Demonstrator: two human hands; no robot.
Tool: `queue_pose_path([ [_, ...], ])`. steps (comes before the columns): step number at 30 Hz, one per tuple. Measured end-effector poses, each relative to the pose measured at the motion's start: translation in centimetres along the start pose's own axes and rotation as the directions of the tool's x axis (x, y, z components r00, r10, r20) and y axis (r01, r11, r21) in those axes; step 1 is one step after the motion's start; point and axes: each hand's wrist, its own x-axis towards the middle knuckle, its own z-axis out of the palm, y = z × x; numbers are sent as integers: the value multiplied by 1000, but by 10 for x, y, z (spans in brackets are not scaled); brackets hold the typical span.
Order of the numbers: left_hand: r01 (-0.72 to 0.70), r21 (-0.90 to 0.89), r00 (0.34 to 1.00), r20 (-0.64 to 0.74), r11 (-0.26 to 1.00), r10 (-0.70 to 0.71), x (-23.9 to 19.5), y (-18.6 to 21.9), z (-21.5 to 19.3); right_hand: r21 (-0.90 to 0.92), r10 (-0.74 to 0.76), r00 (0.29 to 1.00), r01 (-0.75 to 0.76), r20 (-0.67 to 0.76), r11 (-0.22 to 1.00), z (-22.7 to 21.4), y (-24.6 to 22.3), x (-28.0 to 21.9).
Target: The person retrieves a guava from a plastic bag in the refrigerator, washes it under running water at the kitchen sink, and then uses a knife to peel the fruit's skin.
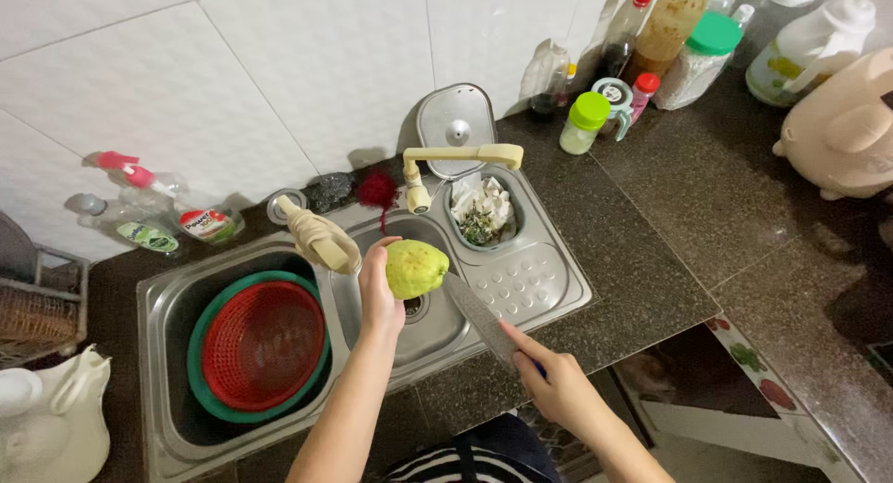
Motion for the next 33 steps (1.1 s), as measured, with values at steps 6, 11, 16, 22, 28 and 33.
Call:
queue_pose_path([
  [6,-112,85,994,-3,990,112,-1,-2,11,219,75,995,-87,62,972,3,-1,3],
  [11,-211,113,977,-4,971,212,-3,-5,18,337,26,995,-56,92,940,6,4,8],
  [16,-328,165,941,-29,930,337,-7,-12,27,407,-58,992,9,109,913,10,14,14],
  [22,-500,281,857,23,819,515,-11,-18,35,571,-74,980,-47,187,820,11,22,19],
  [28,-612,278,784,88,740,615,-8,-24,43,687,-22,956,-194,293,701,1,24,20],
  [33,-644,300,757,110,704,645,-7,-24,44,771,-54,922,-287,383,569,-6,28,24],
])
